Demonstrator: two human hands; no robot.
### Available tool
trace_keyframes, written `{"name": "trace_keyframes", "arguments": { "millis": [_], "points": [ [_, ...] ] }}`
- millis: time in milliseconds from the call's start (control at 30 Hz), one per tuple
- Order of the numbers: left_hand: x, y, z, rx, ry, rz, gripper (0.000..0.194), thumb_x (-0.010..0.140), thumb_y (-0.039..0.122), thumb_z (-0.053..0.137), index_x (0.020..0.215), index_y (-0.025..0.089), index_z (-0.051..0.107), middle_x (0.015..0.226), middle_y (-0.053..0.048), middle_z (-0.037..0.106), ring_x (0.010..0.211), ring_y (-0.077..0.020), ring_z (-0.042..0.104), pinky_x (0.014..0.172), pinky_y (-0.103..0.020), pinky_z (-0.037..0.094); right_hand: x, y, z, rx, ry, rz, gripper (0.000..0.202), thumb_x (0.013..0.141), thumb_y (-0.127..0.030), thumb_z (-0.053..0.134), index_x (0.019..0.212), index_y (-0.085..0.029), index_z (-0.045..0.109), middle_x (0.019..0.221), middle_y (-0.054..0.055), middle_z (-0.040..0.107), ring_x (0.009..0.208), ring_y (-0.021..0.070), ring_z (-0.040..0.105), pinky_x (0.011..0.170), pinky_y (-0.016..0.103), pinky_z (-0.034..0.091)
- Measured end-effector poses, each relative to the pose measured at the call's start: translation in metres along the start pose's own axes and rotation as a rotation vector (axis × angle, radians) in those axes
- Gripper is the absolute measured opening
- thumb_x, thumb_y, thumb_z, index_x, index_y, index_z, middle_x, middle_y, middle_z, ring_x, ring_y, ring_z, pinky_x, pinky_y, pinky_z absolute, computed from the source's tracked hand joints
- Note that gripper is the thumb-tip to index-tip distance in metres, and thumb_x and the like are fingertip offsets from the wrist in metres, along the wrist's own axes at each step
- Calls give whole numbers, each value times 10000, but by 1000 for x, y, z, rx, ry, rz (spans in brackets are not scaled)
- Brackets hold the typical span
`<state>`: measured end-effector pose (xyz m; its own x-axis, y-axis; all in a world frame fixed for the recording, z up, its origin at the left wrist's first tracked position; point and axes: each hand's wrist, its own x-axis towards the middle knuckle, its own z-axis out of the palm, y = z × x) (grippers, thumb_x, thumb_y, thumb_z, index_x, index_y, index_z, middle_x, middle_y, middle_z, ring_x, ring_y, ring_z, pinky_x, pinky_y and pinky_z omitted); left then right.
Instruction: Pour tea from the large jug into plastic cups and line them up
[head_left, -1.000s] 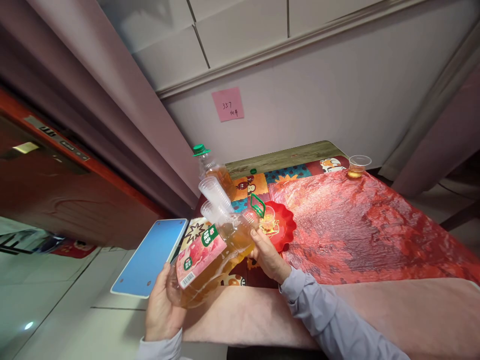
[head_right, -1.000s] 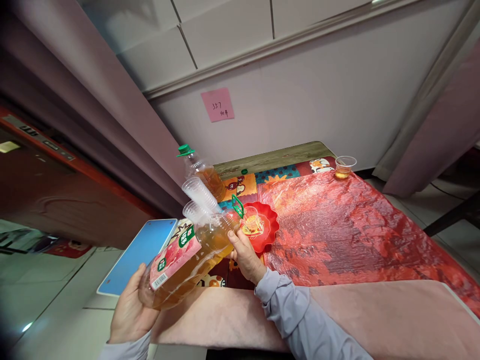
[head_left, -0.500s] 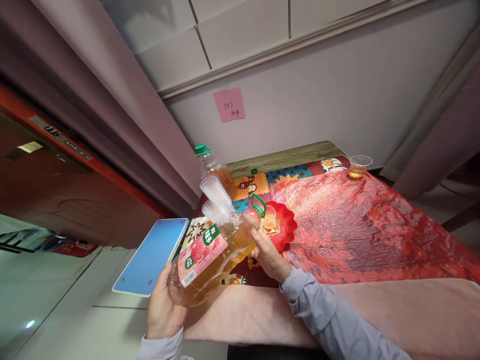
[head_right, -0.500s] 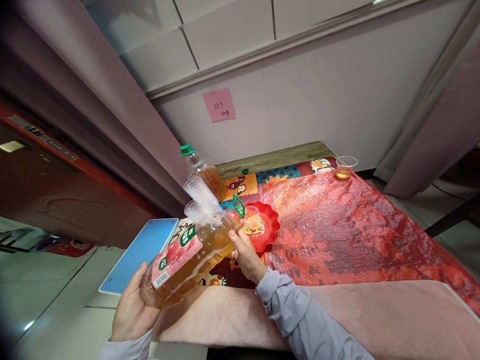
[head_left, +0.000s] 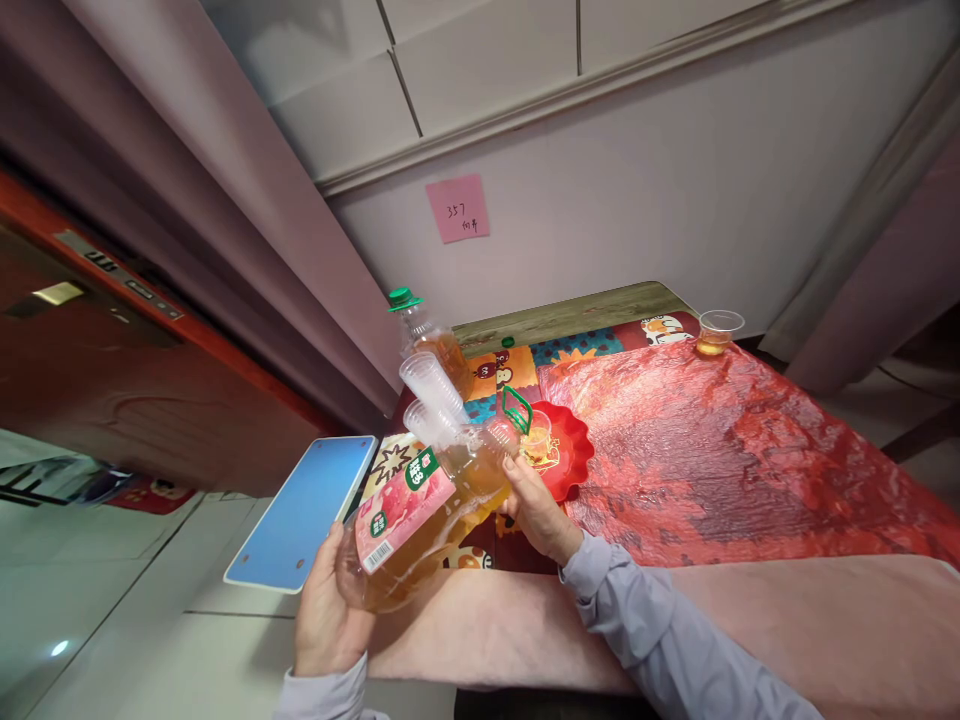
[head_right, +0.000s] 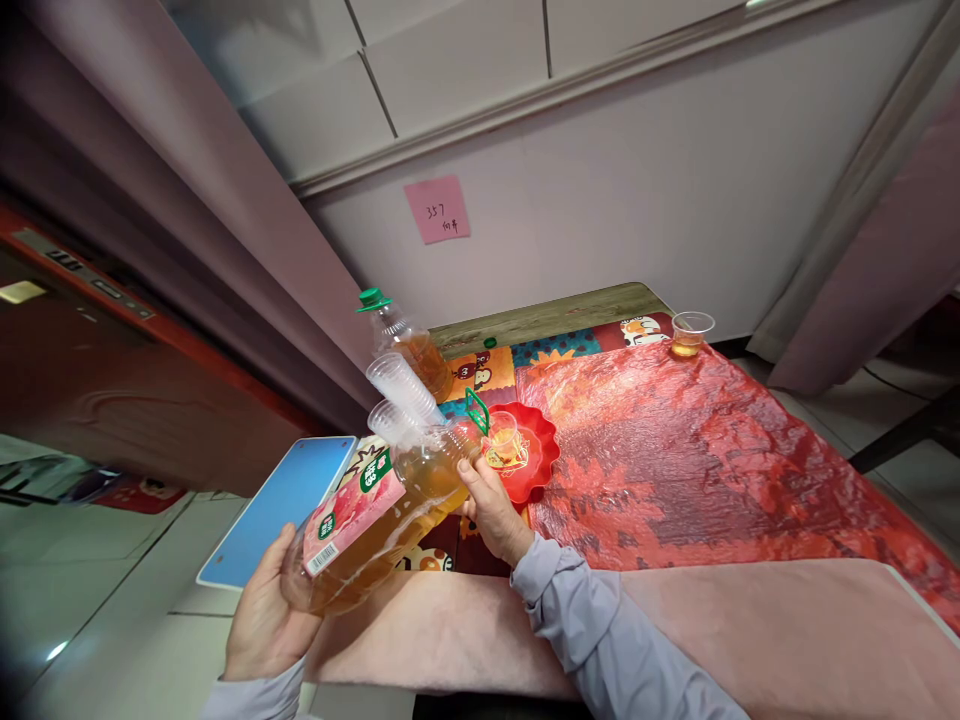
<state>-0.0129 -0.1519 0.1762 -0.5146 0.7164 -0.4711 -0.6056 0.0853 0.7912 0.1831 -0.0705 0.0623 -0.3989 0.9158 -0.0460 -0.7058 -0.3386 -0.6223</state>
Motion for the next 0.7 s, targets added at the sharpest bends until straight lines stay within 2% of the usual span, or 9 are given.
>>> {"name": "trace_keyframes", "arguments": {
  "millis": [200, 400, 533, 700],
  "points": [
    [4, 0, -5, -42, -30, -31, 561, 1063, 217, 454, 1601, 165, 605, 1265, -154, 817, 1273, -369, 748, 1157, -575, 572, -1, -2, 1, -13, 3, 1, 693, 869, -716, 827, 1395, -302, 646, 1394, 85, 769, 1229, 304, 775, 891, 409, 710],
    [6, -1, -8, -64, -39, -11, 557, 1054, 200, 492, 1591, 100, 602, 1277, -197, 803, 1258, -377, 754, 1133, -543, 594, 0, -1, 0, 2, 15, 9, 676, 857, -710, 844, 1377, -325, 647, 1414, 53, 763, 1243, 287, 773, 893, 394, 713],
    [8, -2, -10, -49, -49, -14, 536, 1064, 209, 478, 1574, 135, 627, 1272, -172, 813, 1242, -361, 766, 1134, -544, 593, -1, -1, 0, 0, 1, 7, 704, 862, -719, 836, 1401, -312, 635, 1422, 66, 760, 1240, 288, 774, 889, 391, 713],
    [7, -1, -8, 5, -4, 4, 526, 1066, 204, 460, 1551, 110, 639, 1249, -158, 825, 1208, -338, 786, 1121, -524, 606, -1, -3, 1, -13, -6, 6, 731, 866, -720, 830, 1432, -304, 625, 1436, 86, 751, 1271, 306, 758, 907, 411, 713]
  ]
}}
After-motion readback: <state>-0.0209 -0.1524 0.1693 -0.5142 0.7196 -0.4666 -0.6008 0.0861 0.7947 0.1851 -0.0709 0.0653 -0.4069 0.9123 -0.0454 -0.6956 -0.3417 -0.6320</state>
